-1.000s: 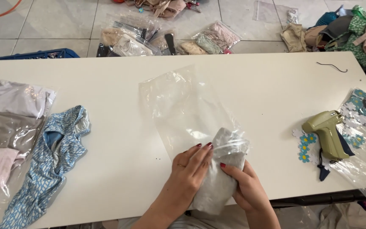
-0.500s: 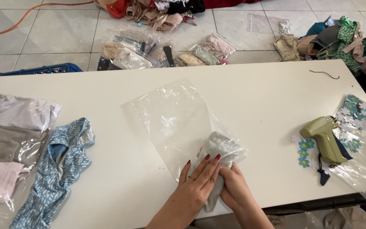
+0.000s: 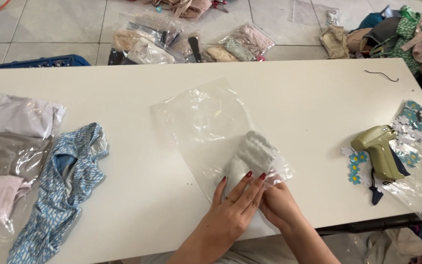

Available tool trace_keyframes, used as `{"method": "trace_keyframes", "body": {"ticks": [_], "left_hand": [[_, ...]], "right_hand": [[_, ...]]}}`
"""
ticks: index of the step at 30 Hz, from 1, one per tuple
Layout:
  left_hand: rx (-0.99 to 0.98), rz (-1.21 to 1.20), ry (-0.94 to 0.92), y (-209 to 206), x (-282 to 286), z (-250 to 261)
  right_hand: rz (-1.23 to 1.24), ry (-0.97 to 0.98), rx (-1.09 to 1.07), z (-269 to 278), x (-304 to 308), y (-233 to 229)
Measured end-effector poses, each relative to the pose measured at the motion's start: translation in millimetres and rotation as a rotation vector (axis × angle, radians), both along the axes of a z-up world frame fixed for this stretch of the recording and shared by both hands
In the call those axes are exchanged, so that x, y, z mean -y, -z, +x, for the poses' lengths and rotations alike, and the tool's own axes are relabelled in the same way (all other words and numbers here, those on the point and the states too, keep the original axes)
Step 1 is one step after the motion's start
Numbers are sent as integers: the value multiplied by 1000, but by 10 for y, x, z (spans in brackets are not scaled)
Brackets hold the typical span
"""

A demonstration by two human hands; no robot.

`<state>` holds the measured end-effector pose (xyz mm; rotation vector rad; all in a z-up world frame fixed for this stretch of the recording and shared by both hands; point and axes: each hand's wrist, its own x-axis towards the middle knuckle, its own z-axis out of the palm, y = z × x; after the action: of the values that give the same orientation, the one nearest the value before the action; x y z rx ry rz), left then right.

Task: Folding pairs of underwear and placing them into individual clear plastic bags for retail packaging.

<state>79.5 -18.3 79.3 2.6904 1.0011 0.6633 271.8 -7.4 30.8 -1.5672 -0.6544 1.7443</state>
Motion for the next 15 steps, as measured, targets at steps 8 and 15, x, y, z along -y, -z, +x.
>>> {"method": "trace_keyframes", "body": {"ticks": [8, 15], "left_hand": [[32, -61, 38, -193, 3, -101], [54, 49, -37, -106, 31, -157]], "right_hand": [[-27, 1, -156, -337, 211, -215], [500, -429, 496, -244, 333, -676]]}}
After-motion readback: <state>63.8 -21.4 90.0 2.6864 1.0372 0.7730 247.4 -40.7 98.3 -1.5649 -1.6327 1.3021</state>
